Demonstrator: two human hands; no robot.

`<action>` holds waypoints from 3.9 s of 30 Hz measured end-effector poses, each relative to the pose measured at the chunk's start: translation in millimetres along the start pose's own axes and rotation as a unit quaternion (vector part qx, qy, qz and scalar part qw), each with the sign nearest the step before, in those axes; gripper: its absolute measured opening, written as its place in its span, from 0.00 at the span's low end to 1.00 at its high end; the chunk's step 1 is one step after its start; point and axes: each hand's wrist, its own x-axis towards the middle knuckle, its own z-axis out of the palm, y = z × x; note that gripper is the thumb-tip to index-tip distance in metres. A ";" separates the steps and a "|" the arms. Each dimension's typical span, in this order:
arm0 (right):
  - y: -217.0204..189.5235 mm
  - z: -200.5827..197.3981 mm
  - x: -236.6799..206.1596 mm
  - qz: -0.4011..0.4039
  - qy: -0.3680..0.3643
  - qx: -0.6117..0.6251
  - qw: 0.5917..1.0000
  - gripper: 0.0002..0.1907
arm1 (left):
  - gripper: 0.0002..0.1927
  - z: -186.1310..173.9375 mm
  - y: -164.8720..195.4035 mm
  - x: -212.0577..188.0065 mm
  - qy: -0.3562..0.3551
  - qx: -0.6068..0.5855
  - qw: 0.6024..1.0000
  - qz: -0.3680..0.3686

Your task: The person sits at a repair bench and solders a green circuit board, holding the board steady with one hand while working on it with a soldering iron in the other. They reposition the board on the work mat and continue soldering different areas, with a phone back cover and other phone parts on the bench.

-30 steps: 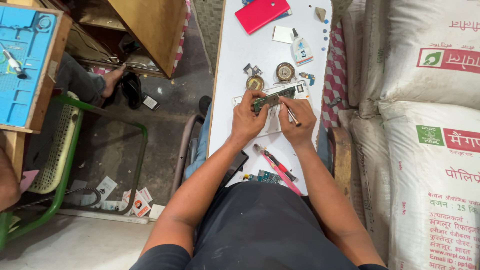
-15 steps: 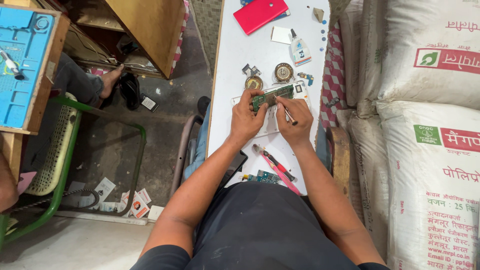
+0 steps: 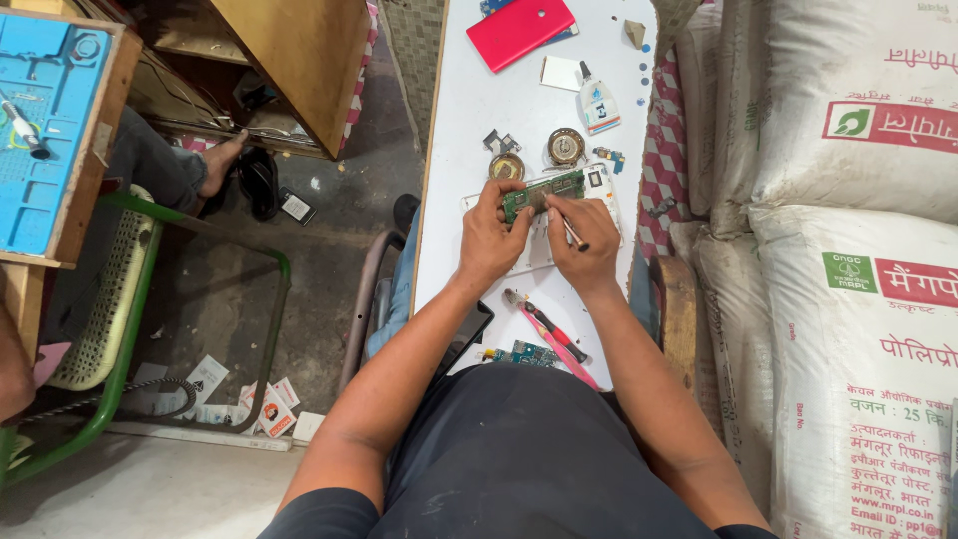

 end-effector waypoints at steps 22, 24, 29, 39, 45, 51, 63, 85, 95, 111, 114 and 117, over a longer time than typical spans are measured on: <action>1.4 10.0 3.0 0.020 -0.017 -0.004 1.000 0.07 | 0.16 -6.4 -6.8 5.9 0.001 0.004 1.000 0.008; 1.4 10.2 1.8 0.020 -0.006 -0.003 1.000 0.07 | 0.16 -6.3 -7.6 6.1 0.002 0.002 1.000 0.013; 6.4 10.6 2.6 0.027 -0.003 -0.004 1.000 0.06 | 0.16 -5.4 -8.6 6.9 -0.004 0.002 1.000 -0.012; 5.0 11.6 0.5 0.017 0.014 0.008 1.000 0.10 | 0.16 -6.9 -13.8 5.9 0.000 0.001 1.000 -0.001; 9.9 15.2 -1.5 0.029 -0.024 -0.048 0.998 0.08 | 0.17 -7.4 -15.5 6.4 -0.004 0.007 1.000 -0.021; 10.2 14.6 -5.0 0.015 -0.009 0.012 1.000 0.12 | 0.17 -8.3 -16.9 5.6 -0.002 -0.013 1.000 0.014; 11.1 21.8 1.5 -0.058 -0.038 -0.046 0.996 0.13 | 0.21 -14.5 -21.3 9.1 -0.034 -0.043 0.999 0.001; 6.6 14.5 -7.1 -0.054 -0.042 -0.045 0.997 0.13 | 0.21 -8.8 -19.3 -0.4 -0.029 -0.037 0.999 0.012; 9.0 13.5 -6.8 -0.061 -0.033 -0.050 0.996 0.11 | 0.22 -6.6 -19.7 -0.5 -0.029 -0.037 0.998 0.032; 17.0 9.4 -8.4 -0.036 -0.039 -0.026 0.998 0.07 | 0.22 2.0 -21.2 0.1 -0.012 -0.028 1.000 0.009; 16.7 10.4 -7.4 -0.028 -0.038 -0.031 0.998 0.07 | 0.22 2.5 -21.8 2.2 -0.009 -0.011 1.000 -0.001; 16.3 9.9 -9.0 -0.025 -0.028 -0.049 0.998 0.07 | 0.22 5.1 -21.4 2.0 -0.004 -0.006 1.000 -0.006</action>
